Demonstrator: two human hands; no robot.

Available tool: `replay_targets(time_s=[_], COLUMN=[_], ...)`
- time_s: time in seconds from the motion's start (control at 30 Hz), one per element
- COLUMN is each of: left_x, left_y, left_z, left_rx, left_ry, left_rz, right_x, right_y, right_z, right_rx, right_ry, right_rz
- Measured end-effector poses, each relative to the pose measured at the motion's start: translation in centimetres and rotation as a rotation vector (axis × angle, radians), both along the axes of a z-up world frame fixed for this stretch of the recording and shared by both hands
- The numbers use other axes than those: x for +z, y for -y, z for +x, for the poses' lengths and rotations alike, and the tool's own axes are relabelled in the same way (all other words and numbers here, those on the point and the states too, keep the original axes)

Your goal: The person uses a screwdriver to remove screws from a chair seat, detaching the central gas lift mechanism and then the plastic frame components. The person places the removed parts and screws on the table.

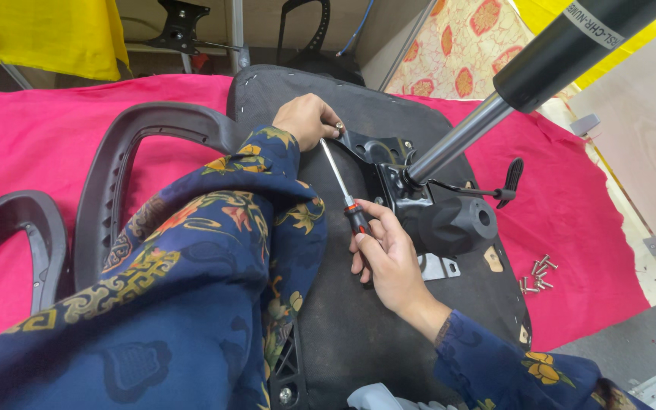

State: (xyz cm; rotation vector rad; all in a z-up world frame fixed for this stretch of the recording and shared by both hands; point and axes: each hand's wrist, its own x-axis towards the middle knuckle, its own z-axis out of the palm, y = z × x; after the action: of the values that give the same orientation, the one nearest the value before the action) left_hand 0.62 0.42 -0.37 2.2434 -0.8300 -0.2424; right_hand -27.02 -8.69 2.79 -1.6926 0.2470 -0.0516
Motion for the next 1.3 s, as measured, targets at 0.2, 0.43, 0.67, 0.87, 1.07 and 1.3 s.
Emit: replay_targets(time_s=[0.2,0.43,0.67,0.87,1.07,1.3], left_x=[1.1,1.4,0.2,0.3,1.1,-0.3], left_y=[0.2,0.1,0.1,0.2,0.3,0.5], left_z=[-0.8,-1.4,0.1,-0.4,-1.0,0.0], left_rx=[0.115,0.100,-0.008,0.056,0.093,-0.029], left_ry=[0.025,0.084,-0.029,0.027,0.089,0.104], left_rz=[0.036,0.065,-0.004,0.007,0.052,-0.062], right_x=[0.1,0.4,0.5,0.4,0.3,0.3], right_y=[0.0,-0.2,-0.2,-0.1,0.0,0.0], right_z=[0.0,0.0,0.1,0.1,0.0,0.1], right_rx=[0.002,-0.010,-0.001,0.006,0.003,0.009], right_ry=[0.002,-0.021,-0.021,-0.015,-0.006,-0.008], right_rz=[-0.009,-0.019,-0.031,-0.017,-0.033,-0.029])
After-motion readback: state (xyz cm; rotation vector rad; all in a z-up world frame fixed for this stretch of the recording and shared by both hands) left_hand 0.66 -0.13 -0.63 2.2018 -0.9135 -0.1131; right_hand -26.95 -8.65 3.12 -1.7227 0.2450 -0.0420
